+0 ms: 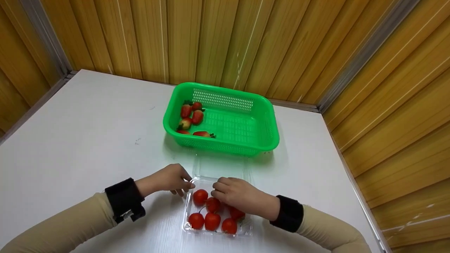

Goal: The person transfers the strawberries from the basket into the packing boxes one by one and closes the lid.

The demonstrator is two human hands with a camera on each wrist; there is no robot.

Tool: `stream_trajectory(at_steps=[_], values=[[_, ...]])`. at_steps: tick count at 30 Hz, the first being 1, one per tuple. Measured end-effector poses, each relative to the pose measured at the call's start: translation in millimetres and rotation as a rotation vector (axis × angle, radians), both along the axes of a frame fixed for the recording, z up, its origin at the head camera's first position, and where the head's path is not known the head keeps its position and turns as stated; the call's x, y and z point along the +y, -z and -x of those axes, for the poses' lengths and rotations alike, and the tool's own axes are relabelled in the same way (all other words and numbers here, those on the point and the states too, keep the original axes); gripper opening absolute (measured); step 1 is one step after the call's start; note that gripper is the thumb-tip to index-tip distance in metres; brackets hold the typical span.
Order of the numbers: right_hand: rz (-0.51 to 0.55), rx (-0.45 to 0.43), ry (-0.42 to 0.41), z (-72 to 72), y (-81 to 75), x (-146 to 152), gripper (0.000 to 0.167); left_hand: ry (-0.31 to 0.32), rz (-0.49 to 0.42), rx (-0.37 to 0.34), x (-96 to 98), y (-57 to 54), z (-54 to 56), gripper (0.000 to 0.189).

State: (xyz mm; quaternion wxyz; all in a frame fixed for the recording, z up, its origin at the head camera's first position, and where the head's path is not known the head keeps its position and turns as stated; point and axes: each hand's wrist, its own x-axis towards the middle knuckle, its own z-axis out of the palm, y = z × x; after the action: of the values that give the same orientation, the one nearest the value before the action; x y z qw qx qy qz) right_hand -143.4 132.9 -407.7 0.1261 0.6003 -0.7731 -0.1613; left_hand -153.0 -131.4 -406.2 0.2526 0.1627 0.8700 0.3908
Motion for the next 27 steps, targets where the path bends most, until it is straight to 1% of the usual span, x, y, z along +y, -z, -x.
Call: stream_trajectory(at_steps=[2, 6, 9, 13, 18, 24, 25, 27], values=[[-0.009, 0.028, 0.002, -1.0, 1.4, -1, 0.028, 0.009, -0.015, -0.009, 0.6, -0.3, 2.0, 0.017], [-0.024, 0.075, -0.004, -3.0, 6.2, -2, 0.030, -0.007, -0.037, -0.053, 1.4, -0.5, 4.6, 0.017], [-0.042, 0.051, 0.009, -4.5, 10.4, -3, 0.032, -0.028, -0.050, -0.077, 1.4, -0.4, 4.2, 0.016], [-0.076, -0.040, 0.053, -6.5, 13.8, -2, 0.038, -0.041, -0.056, -0.087, 2.3, -0.9, 2.5, 0.016], [-0.106, -0.131, 0.111, -8.6, 12.0, -2, 0.043, -0.039, -0.054, -0.064, 2.9, -1.3, 1.8, 0.014], [-0.121, -0.353, 0.222, -9.5, 9.6, -2, 0.041, -0.009, -0.103, -0.026, 0.6, 0.9, 1.2, 0.016], [-0.116, -0.383, 0.234, -9.2, 9.9, -2, 0.040, -0.004, -0.110, -0.024, 0.0, 1.6, 1.1, 0.016], [-0.105, -0.405, 0.243, -8.9, 10.2, -2, 0.038, 0.010, -0.114, -0.017, -0.8, 2.6, 1.0, 0.018]])
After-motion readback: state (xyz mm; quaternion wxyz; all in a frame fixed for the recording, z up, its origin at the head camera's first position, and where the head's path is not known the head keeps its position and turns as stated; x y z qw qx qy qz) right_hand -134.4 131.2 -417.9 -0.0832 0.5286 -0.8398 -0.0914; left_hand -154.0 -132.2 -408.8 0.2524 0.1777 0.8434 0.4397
